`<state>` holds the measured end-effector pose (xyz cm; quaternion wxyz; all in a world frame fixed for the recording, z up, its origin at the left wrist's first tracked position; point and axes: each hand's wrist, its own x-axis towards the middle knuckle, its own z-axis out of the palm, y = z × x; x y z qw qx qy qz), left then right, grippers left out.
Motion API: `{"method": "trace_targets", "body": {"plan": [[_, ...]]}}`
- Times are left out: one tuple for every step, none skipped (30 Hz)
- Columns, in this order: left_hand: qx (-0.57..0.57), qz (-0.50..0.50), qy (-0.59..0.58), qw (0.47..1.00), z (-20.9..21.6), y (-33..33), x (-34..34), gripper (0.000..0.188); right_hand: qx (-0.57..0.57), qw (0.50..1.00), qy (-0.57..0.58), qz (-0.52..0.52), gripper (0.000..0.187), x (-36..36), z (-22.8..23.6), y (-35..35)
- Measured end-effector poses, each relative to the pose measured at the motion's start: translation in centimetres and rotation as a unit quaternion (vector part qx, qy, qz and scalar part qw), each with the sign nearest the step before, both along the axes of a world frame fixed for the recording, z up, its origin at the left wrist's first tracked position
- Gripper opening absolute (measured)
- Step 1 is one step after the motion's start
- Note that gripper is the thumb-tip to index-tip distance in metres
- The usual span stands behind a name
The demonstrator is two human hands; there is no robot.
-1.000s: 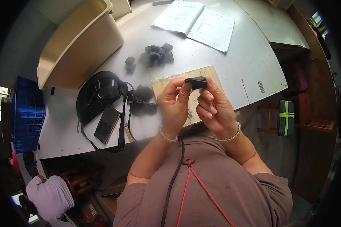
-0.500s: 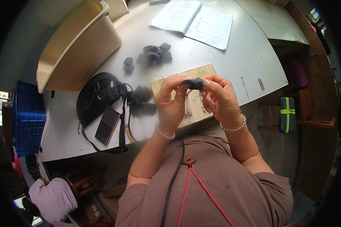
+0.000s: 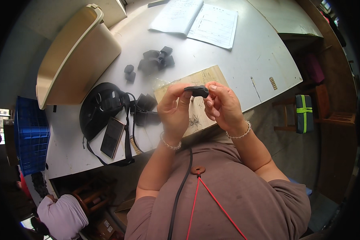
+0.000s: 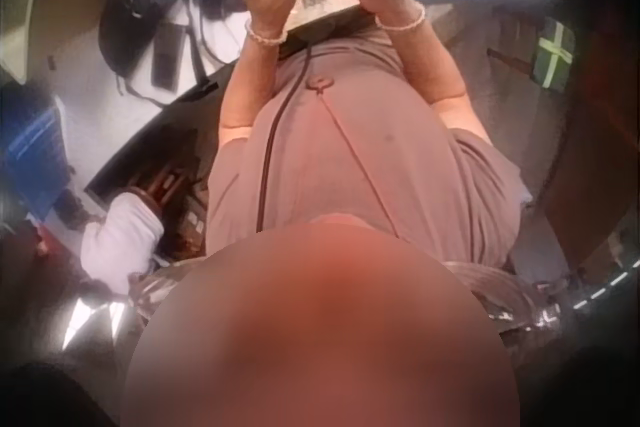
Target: The recorder is inspecting and handling several small black plastic components on a desk.
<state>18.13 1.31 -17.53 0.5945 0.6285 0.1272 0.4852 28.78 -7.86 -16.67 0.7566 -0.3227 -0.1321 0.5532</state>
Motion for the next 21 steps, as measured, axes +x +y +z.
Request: {"method": "trace_targets", "body": {"plan": [[-0.006,-0.002,-0.009,1.000,0.0,-0.1,0.0,0.010,0.000,1.000,0.000,-0.004,0.020,-0.1,0.4,0.0],[-0.007,-0.006,-0.007,1.000,0.0,-0.2,0.0,0.010,0.009,0.999,-0.035,-0.029,0.019,-0.4,1.2,-0.2],[-0.013,-0.007,-0.010,1.000,0.1,-0.2,0.0,0.011,0.016,0.996,-0.070,-0.053,0.018,-0.5,1.7,-0.3],[-0.020,-0.008,-0.013,1.000,0.1,-0.3,0.0,0.011,0.015,0.996,-0.069,-0.057,0.018,-0.6,1.8,-0.5],[-0.022,-0.011,-0.014,1.000,0.3,-0.3,-0.1,0.012,0.004,0.987,-0.145,-0.061,0.016,-0.6,1.9,-0.5],[-0.021,-0.013,-0.012,1.000,0.3,-0.3,-0.1,0.012,-0.007,0.973,-0.221,-0.064,0.015,-0.6,2.0,-0.5],[-0.026,0.000,-0.011,1.000,0.2,-0.2,-0.1,0.013,-0.002,0.983,-0.174,-0.052,0.014,-0.5,2.1,-0.5],[-0.032,0.012,-0.011,0.999,0.1,-0.3,0.0,0.015,-0.002,0.983,-0.173,-0.054,0.014,-0.6,1.9,-0.5],[-0.032,0.011,-0.011,0.999,0.1,-0.3,0.1,0.015,0.005,0.991,-0.124,-0.058,0.015,-0.8,1.7,-0.5],[-0.037,0.010,-0.014,0.999,0.1,-0.3,0.1,0.015,0.012,0.995,-0.075,-0.061,0.015,-0.9,1.5,-0.4],[-0.042,0.011,-0.017,0.999,0.0,-0.4,0.1,0.015,0.011,0.995,-0.074,-0.061,0.015,-0.9,1.4,-0.4],[-0.042,0.011,-0.016,0.999,0.1,-0.4,0.1,0.015,0.026,0.998,0.051,-0.023,0.014,-0.9,1.2,-0.4],[-0.040,0.007,-0.013,0.999,0.2,-0.4,0.1,0.016,0.039,0.984,0.175,0.015,0.013,-0.9,1.1,-0.3],[-0.037,0.001,-0.010,0.999,0.2,-0.5,0.1,0.016,0.039,0.984,0.175,0.014,0.013,-0.9,0.9,-0.2],[-0.037,-0.001,-0.009,0.999,0.3,-0.5,0.1,0.016,0.084,0.968,0.230,0.052,0.012,-0.9,0.5,-0.1],[-0.039,-0.004,-0.014,0.999,0.3,-0.6,0.1,0.013,0.129,0.946,0.284,0.089,0.012,-0.8,0.3,0.0],[-0.041,-0.005,-0.019,0.999,0.3,-0.6,0.0,0.012,0.129,0.946,0.284,0.090,0.012,-0.7,0.4,0.0],[-0.040,-0.004,-0.018,0.999,0.3,-0.5,0.0,0.012,0.119,0.952,0.265,0.098,0.013,-0.6,0.6,-0.2],[-0.034,-0.005,-0.011,0.999,0.3,-0.5,-0.1,0.012,0.108,0.957,0.247,0.107,0.013,-0.4,0.7,-0.3],[-0.027,-0.007,-0.003,1.000,0.3,-0.4,-0.1,0.012,0.108,0.957,0.247,0.107,0.013,-0.4,0.7,-0.3],[-0.028,-0.007,-0.003,1.000,0.3,-0.4,-0.2,0.012,0.096,0.966,0.214,0.108,0.015,-0.3,0.8,-0.3]]}}
